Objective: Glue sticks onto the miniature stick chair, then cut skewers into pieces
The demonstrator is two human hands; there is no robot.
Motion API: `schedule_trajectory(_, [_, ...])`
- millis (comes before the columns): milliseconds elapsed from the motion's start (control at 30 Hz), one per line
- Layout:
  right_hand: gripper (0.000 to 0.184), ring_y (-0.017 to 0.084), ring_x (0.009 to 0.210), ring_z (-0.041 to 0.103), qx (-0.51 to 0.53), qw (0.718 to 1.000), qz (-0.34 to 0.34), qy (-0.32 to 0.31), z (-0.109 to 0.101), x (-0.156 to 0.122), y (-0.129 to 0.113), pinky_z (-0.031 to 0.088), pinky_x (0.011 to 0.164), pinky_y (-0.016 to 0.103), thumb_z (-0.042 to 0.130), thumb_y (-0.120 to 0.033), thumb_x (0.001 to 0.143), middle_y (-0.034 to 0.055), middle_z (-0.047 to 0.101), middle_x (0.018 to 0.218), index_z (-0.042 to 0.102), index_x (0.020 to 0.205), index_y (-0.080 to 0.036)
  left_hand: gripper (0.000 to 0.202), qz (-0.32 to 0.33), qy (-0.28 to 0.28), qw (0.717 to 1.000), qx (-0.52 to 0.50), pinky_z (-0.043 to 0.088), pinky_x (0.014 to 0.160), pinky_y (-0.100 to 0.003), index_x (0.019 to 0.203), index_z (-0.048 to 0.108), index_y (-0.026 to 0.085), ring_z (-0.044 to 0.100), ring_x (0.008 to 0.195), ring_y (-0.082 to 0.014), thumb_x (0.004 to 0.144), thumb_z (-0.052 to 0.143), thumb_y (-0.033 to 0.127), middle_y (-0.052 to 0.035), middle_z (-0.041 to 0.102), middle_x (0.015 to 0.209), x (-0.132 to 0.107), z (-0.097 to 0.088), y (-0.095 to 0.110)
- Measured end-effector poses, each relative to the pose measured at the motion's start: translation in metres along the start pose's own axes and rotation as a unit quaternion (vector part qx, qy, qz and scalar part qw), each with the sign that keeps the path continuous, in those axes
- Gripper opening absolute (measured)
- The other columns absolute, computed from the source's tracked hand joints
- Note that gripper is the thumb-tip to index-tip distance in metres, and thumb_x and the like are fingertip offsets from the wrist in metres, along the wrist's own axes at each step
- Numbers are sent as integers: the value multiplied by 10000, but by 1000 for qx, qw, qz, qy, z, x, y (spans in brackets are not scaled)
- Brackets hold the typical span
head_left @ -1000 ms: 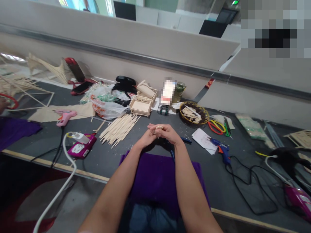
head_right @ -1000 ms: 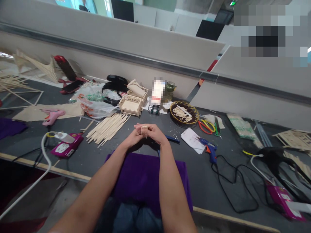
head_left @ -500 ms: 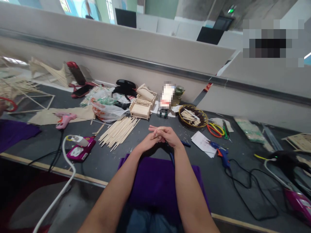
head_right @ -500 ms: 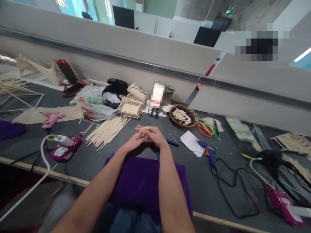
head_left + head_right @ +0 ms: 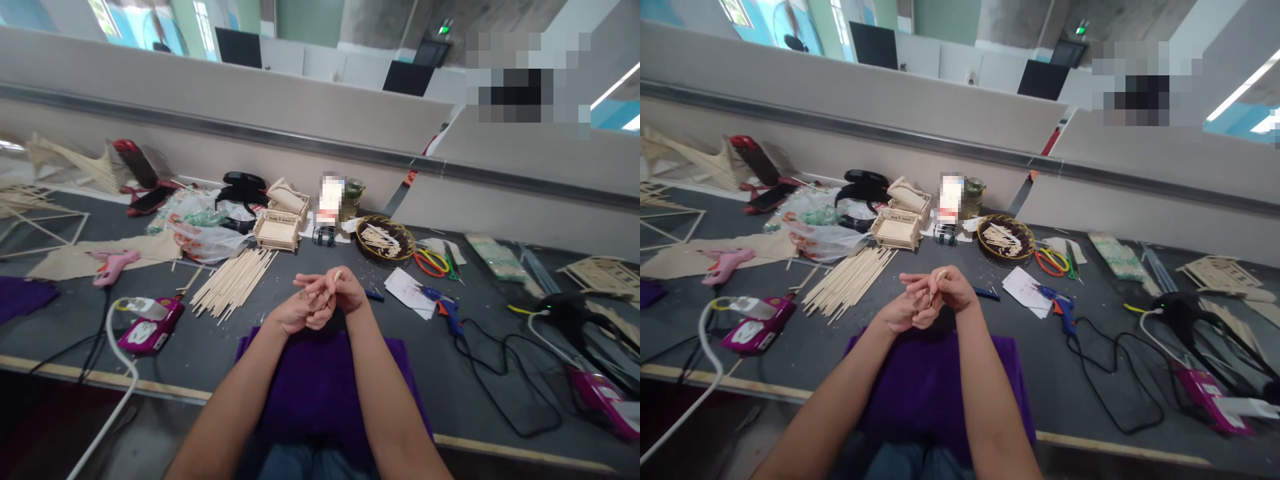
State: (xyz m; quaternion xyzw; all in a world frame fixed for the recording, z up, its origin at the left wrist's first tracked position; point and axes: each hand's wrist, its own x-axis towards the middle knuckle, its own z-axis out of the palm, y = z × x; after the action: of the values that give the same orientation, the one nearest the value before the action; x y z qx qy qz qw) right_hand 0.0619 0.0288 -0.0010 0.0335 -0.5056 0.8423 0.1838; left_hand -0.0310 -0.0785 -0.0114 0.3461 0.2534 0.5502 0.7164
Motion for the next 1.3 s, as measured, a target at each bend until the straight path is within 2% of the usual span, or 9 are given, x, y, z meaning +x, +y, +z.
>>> schedule_trajectory(100, [460, 319, 1146, 625, -44, 999, 2, 30, -1, 2, -7, 424, 1024, 530, 791, -614, 603, 128, 740, 1064, 686, 779, -202, 432, 26, 69, 996, 49, 177, 416, -176, 777, 496, 158, 233, 413, -17, 734, 733, 517, 80, 370, 535, 2, 2, 4])
schedule_trajectory(200, [577, 285, 1152, 624, -134, 989, 4, 68, -2, 6, -13, 443, 1018, 475, 739, -602, 686, 136, 674, 1227, 658, 1112, -220, 453, 89, 175, 973, 122, 146, 434, -203, 793, 474, 170, 213, 439, -30, 752, 684, 570, 86, 346, 558, 8, -4, 5])
schedule_trajectory(300, [500, 268, 1132, 630, -209, 970, -12, 122, 0, 8, -13, 447, 1014, 434, 708, -556, 747, 130, 699, 1180, 668, 1094, -198, 495, 146, 247, 932, 223, 179, 454, -221, 774, 466, 179, 246, 474, -54, 762, 613, 652, 81, 342, 565, 15, -13, 1])
schedule_trajectory(467, [371, 265, 1140, 623, -253, 949, -42, 181, 7, 2, -5, 453, 1009, 422, 636, -517, 823, 107, 725, 1119, 714, 998, -199, 559, 186, 288, 863, 370, 334, 574, -242, 663, 485, 175, 406, 587, -102, 777, 511, 721, 30, 470, 607, 20, -21, -5])
schedule_trajectory(633, [331, 295, 1189, 593, -263, 953, -23, 151, 7, -5, -4, 505, 927, 411, 629, -500, 828, 91, 725, 1117, 739, 960, -217, 575, 132, 223, 889, 378, 395, 637, -262, 634, 598, 136, 501, 605, -129, 770, 547, 693, -26, 586, 613, 15, -27, -4])
schedule_trajectory(767, [341, 285, 1262, 544, -255, 961, -20, 105, 5, -5, -1, 426, 1032, 429, 649, -498, 819, 98, 747, 1039, 744, 957, -201, 525, 90, 189, 924, 321, 410, 654, -264, 705, 661, 112, 547, 640, -139, 720, 654, 637, -53, 644, 676, 13, -36, -8])
schedule_trajectory(867, [356, 292, 1235, 568, -237, 968, -4, 87, 3, -4, 4, 397, 1060, 456, 674, -517, 793, 97, 757, 977, 749, 913, -190, 505, 76, 196, 945, 252, 438, 698, -272, 832, 661, 118, 577, 696, -150, 637, 761, 573, -43, 658, 730, 12, -41, -12])
schedule_trajectory(1033, [305, 294, 1269, 539, -208, 975, 13, 73, 0, -5, 8, 409, 1049, 453, 704, -488, 769, 89, 759, 966, 745, 846, -196, 473, 99, 221, 941, 235, 442, 758, -275, 921, 660, 120, 584, 780, -154, 596, 831, 417, -46, 670, 816, 13, -41, -16])
schedule_trajectory(1300, [385, 278, 1206, 584, -210, 974, 37, 82, -4, -10, 7, 466, 967, 399, 703, -495, 761, 95, 749, 1028, 743, 986, -185, 412, 100, 235, 935, 247, 415, 683, -247, 827, 663, 102, 551, 686, -124, 605, 810, 418, -20, 647, 717, 15, -44, -21])
